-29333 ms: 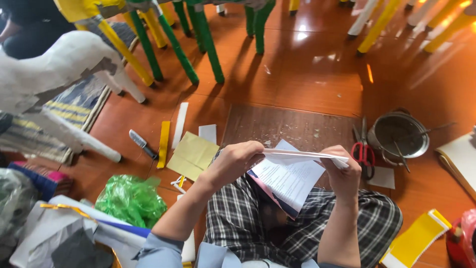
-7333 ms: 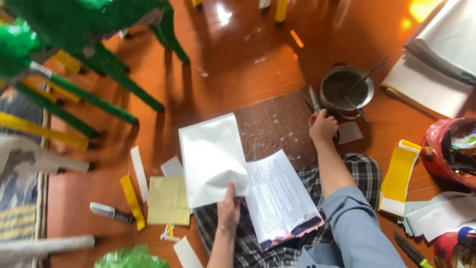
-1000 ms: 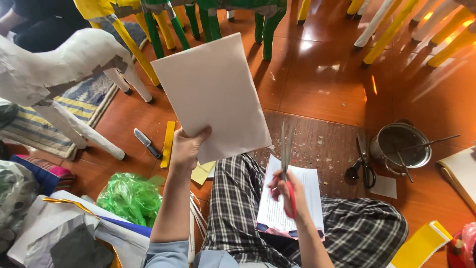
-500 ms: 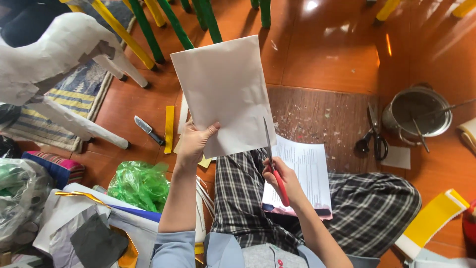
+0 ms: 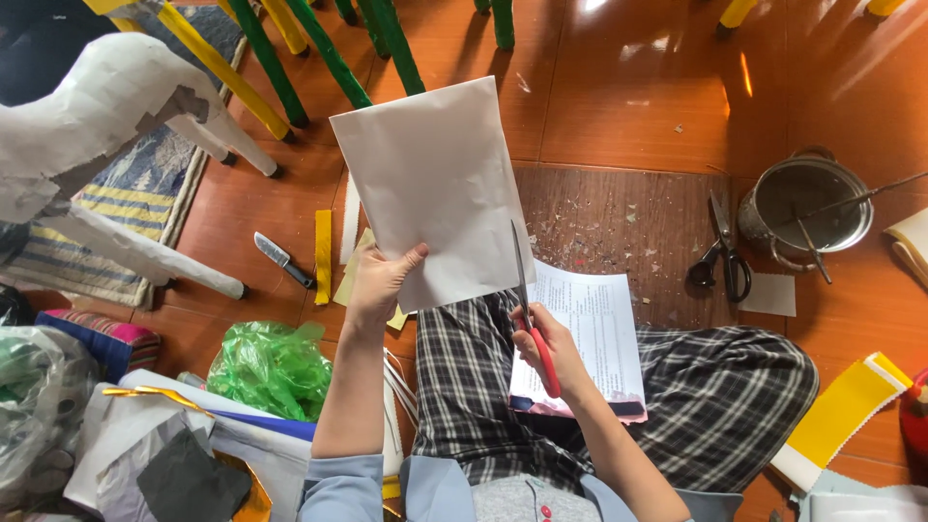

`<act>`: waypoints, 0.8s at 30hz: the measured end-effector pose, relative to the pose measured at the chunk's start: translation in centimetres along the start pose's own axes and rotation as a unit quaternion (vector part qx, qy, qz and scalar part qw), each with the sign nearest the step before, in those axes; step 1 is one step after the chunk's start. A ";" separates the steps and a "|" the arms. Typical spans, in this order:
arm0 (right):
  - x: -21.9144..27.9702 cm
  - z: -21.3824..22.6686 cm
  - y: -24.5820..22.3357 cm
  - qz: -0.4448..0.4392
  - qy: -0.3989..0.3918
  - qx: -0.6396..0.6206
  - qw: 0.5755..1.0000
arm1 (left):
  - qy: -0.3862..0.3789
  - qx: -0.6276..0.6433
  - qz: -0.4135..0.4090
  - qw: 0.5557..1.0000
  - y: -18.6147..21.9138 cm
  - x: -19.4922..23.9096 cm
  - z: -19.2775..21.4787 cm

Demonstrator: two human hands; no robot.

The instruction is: Fold and cut paper sheets using scissors while sitting on the floor

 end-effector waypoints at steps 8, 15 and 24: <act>0.1 1.4 1.6 -0.030 0.071 -0.089 0.993 | -0.051 -0.012 0.015 0.999 -3.8 -3.1 -2.5; -0.3 2.6 2.2 -0.061 0.161 -0.100 0.980 | -0.098 -0.007 0.060 0.993 -7.5 -6.6 -5.4; -2.9 4.9 3.2 -0.079 0.192 -0.118 0.971 | -0.174 -0.042 0.117 0.977 -8.5 -7.9 -9.3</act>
Point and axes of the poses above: each hand's wrist, its own x-axis away from the middle knuckle, its own z-axis out of the back of the hand, y = z × x, the point moved 1 cm from there along -x, towards the middle knuckle, and after that the axes turned 6 degrees about -x, right-handed, at the moved point
